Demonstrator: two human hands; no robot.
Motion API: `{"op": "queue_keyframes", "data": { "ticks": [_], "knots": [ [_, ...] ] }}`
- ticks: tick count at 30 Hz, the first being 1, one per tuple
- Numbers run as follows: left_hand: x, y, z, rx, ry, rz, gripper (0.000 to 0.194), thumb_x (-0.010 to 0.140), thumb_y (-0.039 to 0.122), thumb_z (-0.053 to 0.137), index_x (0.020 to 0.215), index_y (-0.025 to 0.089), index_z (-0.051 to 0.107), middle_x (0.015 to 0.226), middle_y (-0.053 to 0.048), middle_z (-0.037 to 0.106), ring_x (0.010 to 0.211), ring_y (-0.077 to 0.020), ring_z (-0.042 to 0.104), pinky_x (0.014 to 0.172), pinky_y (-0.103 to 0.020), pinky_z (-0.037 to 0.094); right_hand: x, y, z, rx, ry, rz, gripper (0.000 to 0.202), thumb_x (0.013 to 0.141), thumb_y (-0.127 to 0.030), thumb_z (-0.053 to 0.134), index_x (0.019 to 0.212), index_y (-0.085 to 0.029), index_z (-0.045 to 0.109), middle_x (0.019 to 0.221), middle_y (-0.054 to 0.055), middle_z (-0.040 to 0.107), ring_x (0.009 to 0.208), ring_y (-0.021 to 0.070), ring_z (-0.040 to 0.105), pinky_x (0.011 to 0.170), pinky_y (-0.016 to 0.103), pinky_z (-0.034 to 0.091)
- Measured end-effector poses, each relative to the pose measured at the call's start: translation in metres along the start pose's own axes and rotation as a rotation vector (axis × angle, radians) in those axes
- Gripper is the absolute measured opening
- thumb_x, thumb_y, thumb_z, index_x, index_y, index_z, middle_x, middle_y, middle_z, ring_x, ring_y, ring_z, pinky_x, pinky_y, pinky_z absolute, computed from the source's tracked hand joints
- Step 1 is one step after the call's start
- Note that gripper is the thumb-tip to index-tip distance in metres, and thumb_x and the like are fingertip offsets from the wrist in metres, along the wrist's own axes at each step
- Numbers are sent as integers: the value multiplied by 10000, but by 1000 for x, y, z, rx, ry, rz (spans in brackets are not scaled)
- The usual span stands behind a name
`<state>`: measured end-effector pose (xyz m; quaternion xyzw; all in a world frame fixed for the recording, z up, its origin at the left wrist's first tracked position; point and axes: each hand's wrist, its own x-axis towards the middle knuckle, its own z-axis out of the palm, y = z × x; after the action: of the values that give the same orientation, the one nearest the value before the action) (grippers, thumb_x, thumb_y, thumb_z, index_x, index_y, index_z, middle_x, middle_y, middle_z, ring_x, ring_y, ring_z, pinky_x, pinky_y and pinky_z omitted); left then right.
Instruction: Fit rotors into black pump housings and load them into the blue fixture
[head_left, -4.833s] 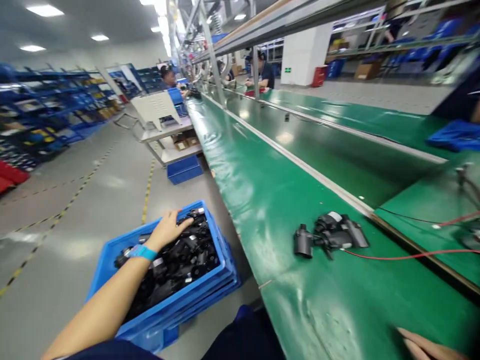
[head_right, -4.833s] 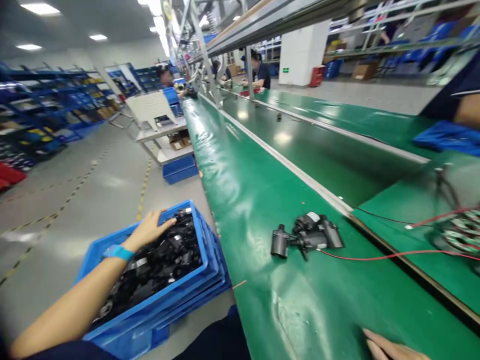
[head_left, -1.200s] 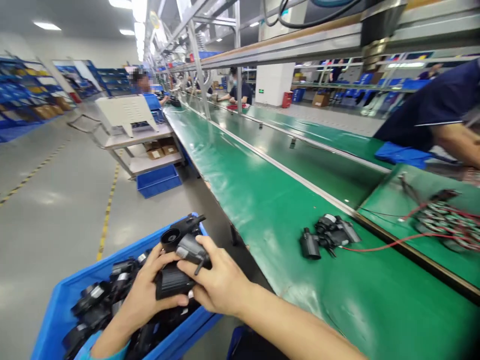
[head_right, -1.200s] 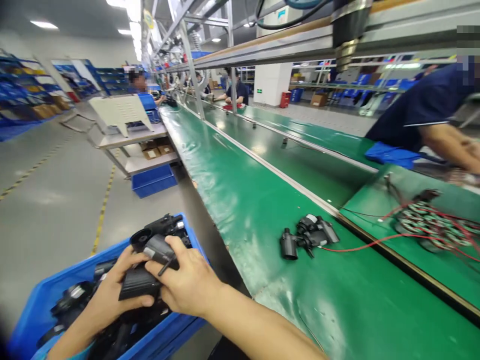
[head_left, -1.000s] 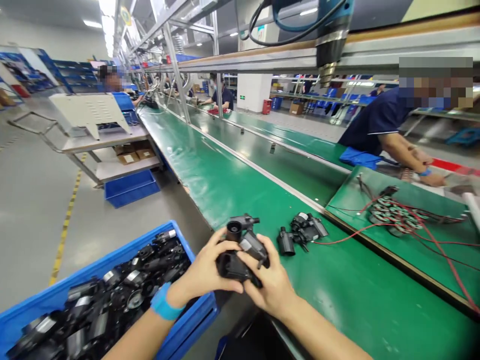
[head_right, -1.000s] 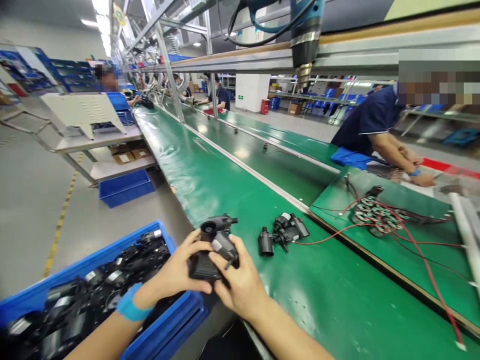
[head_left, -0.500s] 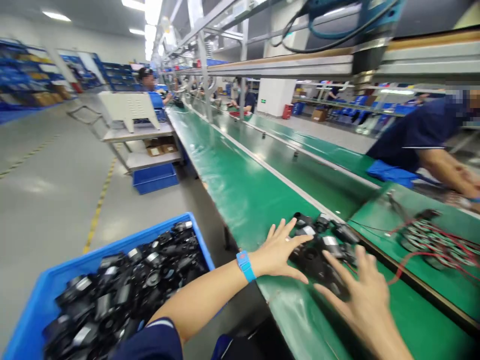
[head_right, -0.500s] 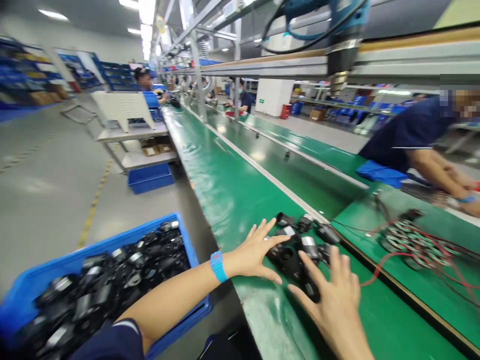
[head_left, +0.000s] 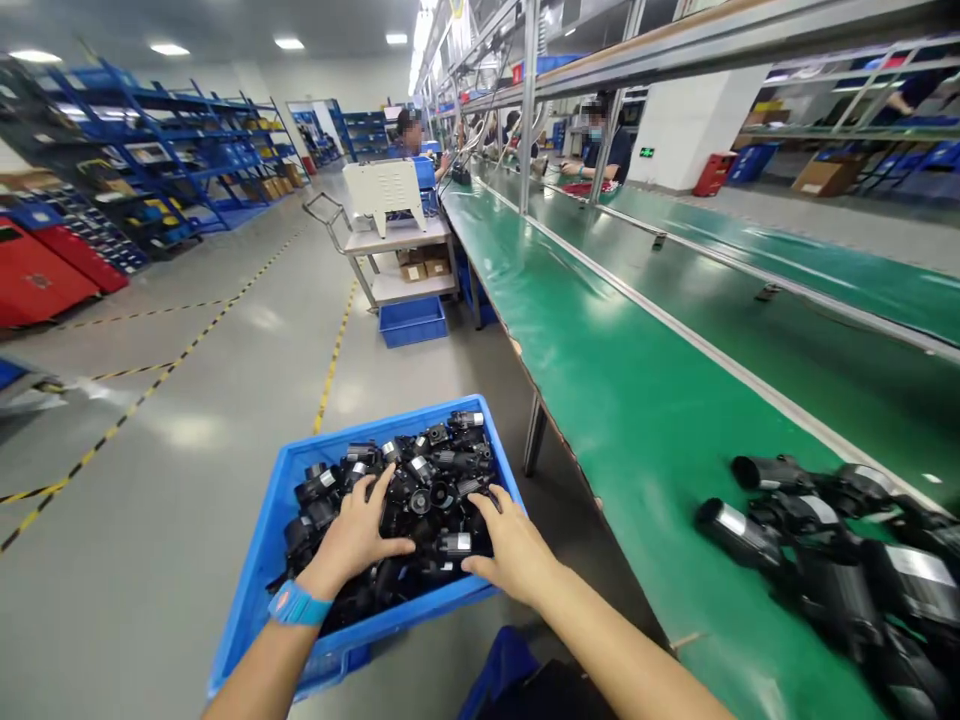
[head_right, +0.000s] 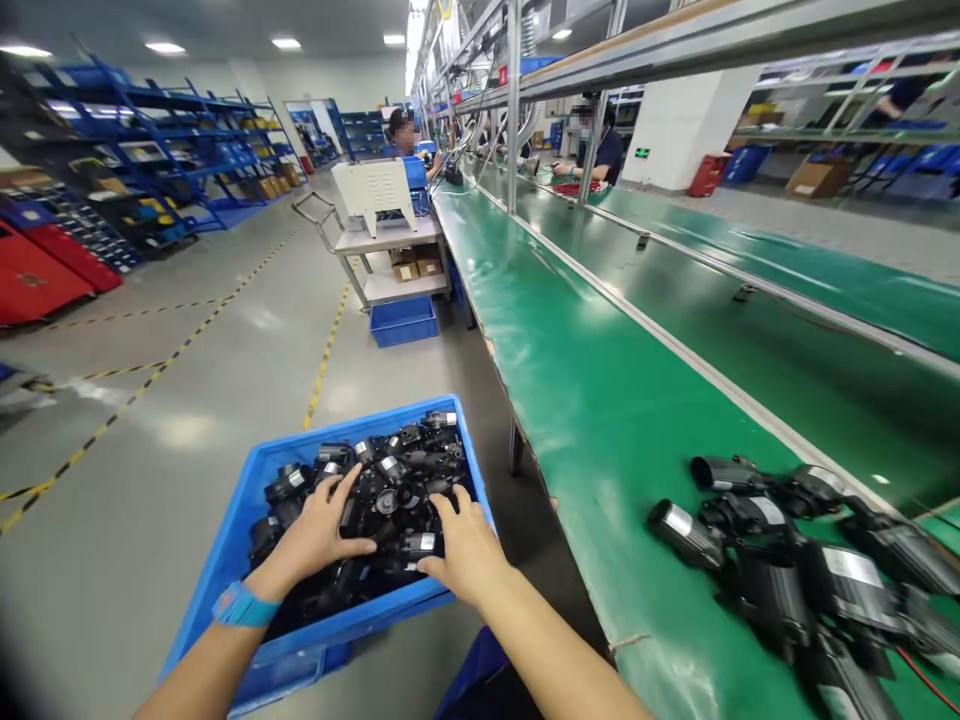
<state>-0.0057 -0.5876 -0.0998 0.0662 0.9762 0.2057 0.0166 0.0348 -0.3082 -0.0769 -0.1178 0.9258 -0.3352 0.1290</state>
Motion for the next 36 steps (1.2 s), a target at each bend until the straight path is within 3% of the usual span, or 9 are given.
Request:
{"op": "queue_keyframes", "data": {
  "ticks": [2,6,9,13,19,24,27,30,36],
  "knots": [
    [-4,-15,11,-12,-57,-4,1314,523,463,894,1584,302,135,1493,-193,348,1303,-496,455,1011,-605,443,29,-1,20,-12,-66,45,1133,567,-307,925,1537,-261,341,1620,171,214,1393,406,386,1072,531,441],
    [14,-24,29,-66,-102,18,1408,497,483,911,1587,336,32,1608,-180,175,1379,-480,405,1073,-569,421,62,-5,45,-104,-94,34,1400,437,-288,972,1582,-350,171,1667,129,54,1405,436,316,1010,591,469],
    [31,-28,33,-100,-117,17,1303,547,533,883,1574,326,107,1623,-174,142,1330,-457,486,1062,-567,447,71,-5,54,-142,-121,14,1490,419,-293,972,1595,-342,59,1654,126,141,1376,434,330,1006,585,478],
    [30,-30,30,-121,-134,50,1146,583,547,866,1521,311,250,1597,-140,222,1330,-414,504,1067,-529,470,66,-3,66,-118,-87,-92,1389,530,-204,890,1594,-320,4,1591,129,295,1361,373,358,976,513,529],
    [32,-20,32,-214,-92,90,1090,556,542,884,1472,293,349,1583,-132,251,1389,-424,421,1120,-577,404,69,-10,87,-156,-109,-55,1504,418,-78,922,1578,-398,20,1662,155,20,1413,471,261,896,588,551],
    [54,-19,28,-361,-158,93,809,687,471,821,1382,250,472,1485,-104,446,1397,-335,427,1205,-510,303,67,-7,82,4,-40,-36,1224,549,-124,865,1533,-436,206,1566,103,238,1372,380,335,959,530,527],
    [56,-21,16,-455,-249,51,790,708,473,806,1394,251,483,1485,-96,489,1405,-334,422,1209,-520,292,62,-4,81,37,-23,-51,1215,567,-99,845,1524,-465,192,1574,89,206,1397,369,301,965,523,522],
    [54,-20,5,-550,-352,-34,710,798,530,719,1418,275,485,1513,-79,491,1396,-326,447,1166,-513,376,63,-4,82,30,-49,-16,1357,505,-93,885,1554,-439,97,1599,134,151,1404,404,294,973,556,505],
    [50,-25,-4,-763,-503,-187,678,899,609,566,1491,328,395,1490,-99,519,1286,-324,570,885,-469,609,59,-8,81,187,2,15,1317,482,-184,923,1536,-423,171,1516,89,272,1304,339,463,1016,482,495]
  ]
}}
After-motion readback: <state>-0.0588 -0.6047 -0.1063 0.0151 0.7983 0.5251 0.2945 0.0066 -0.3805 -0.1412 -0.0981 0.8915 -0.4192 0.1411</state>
